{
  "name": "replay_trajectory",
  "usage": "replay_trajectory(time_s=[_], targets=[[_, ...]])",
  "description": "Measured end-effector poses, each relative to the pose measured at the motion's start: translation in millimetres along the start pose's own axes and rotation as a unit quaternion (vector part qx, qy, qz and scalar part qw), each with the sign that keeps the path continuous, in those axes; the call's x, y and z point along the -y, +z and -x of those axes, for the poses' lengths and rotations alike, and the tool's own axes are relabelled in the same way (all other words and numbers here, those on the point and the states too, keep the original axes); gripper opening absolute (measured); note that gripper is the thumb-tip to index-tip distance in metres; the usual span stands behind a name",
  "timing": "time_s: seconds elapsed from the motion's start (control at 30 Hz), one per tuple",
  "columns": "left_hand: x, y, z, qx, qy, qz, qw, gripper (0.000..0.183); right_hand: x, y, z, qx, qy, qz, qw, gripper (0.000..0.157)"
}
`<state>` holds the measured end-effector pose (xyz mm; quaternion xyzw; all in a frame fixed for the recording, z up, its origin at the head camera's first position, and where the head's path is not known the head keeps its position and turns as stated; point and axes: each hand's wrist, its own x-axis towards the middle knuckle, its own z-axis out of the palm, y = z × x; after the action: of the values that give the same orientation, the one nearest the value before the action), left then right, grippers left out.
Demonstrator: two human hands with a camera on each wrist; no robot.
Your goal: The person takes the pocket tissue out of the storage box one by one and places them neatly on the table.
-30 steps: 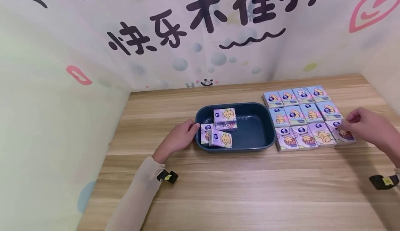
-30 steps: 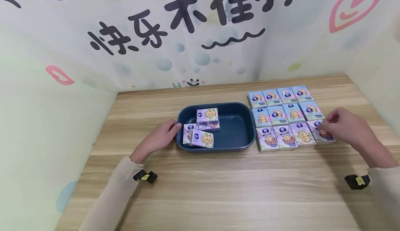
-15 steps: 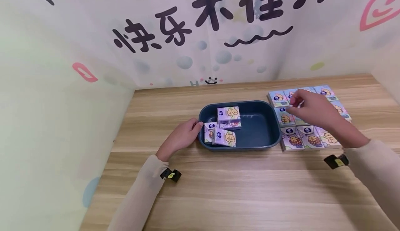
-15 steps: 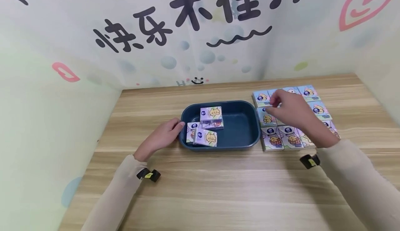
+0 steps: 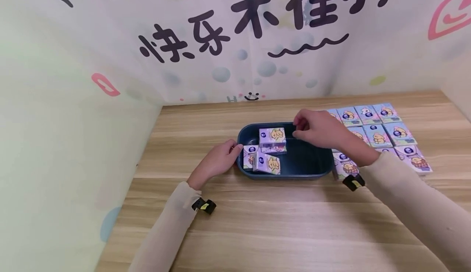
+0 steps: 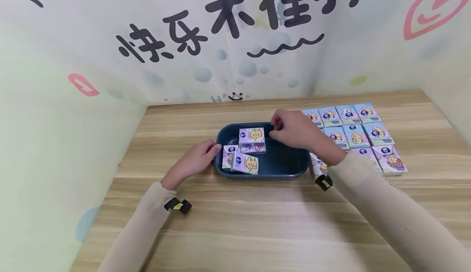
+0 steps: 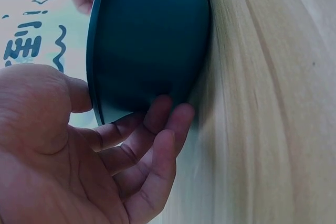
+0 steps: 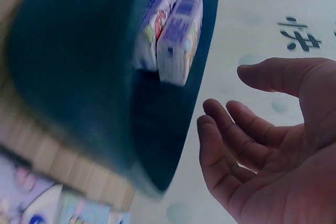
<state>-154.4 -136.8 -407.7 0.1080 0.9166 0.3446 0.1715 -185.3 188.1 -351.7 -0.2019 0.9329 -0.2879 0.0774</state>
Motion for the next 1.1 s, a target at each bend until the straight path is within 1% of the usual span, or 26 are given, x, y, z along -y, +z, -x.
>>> replay_trajectory(time_s=[0.1, 0.23, 0.33, 0.4, 0.53, 0.73, 0.8, 0.93, 1.0, 1.1], targets=[[-0.1, 2.0, -0.2, 0.002, -0.002, 0.001, 1.0000, 0.037, 9.6, 7.8, -9.7, 0.017, -0.026, 0.015, 0.999, 0.028], [-0.4, 4.1, 0.4, 0.005, -0.007, 0.001, 1.0000, 0.037, 19.9, 17.3, -21.7, 0.044, -0.051, 0.047, 0.997, 0.027], [-1.1, 4.7, 0.8, 0.006, -0.007, 0.002, 1.0000, 0.037, 24.9, 24.5, -28.3, 0.065, -0.060, 0.072, 0.993, 0.024], [-1.5, 4.8, 0.8, 0.005, -0.007, 0.004, 1.0000, 0.037, 27.2, 28.7, -30.6, 0.070, -0.065, 0.087, 0.992, 0.020], [-2.5, 4.4, 0.9, 0.005, -0.005, 0.007, 1.0000, 0.038, 30.1, 35.3, -31.5, 0.065, -0.064, 0.107, 0.990, 0.012], [-4.1, 3.5, 0.2, 0.002, -0.003, 0.001, 1.0000, 0.039, 31.4, 40.8, -30.6, 0.059, -0.033, 0.121, 0.990, 0.007], [-4.2, 3.4, -0.2, 0.000, -0.002, 0.000, 1.0000, 0.039, 31.5, 41.7, -30.7, 0.064, -0.021, 0.118, 0.991, 0.012], [-4.1, 3.0, -0.3, -0.001, -0.003, 0.002, 1.0000, 0.039, 31.0, 41.1, -30.2, 0.085, 0.007, 0.098, 0.992, 0.033], [-3.8, 3.0, 0.1, -0.001, -0.005, 0.005, 1.0000, 0.038, 30.0, 40.2, -29.3, 0.091, 0.019, 0.081, 0.992, 0.041], [-2.8, 3.0, 1.2, -0.004, -0.010, 0.007, 0.9999, 0.038, 27.2, 38.5, -26.8, 0.083, 0.021, 0.060, 0.995, 0.042]])
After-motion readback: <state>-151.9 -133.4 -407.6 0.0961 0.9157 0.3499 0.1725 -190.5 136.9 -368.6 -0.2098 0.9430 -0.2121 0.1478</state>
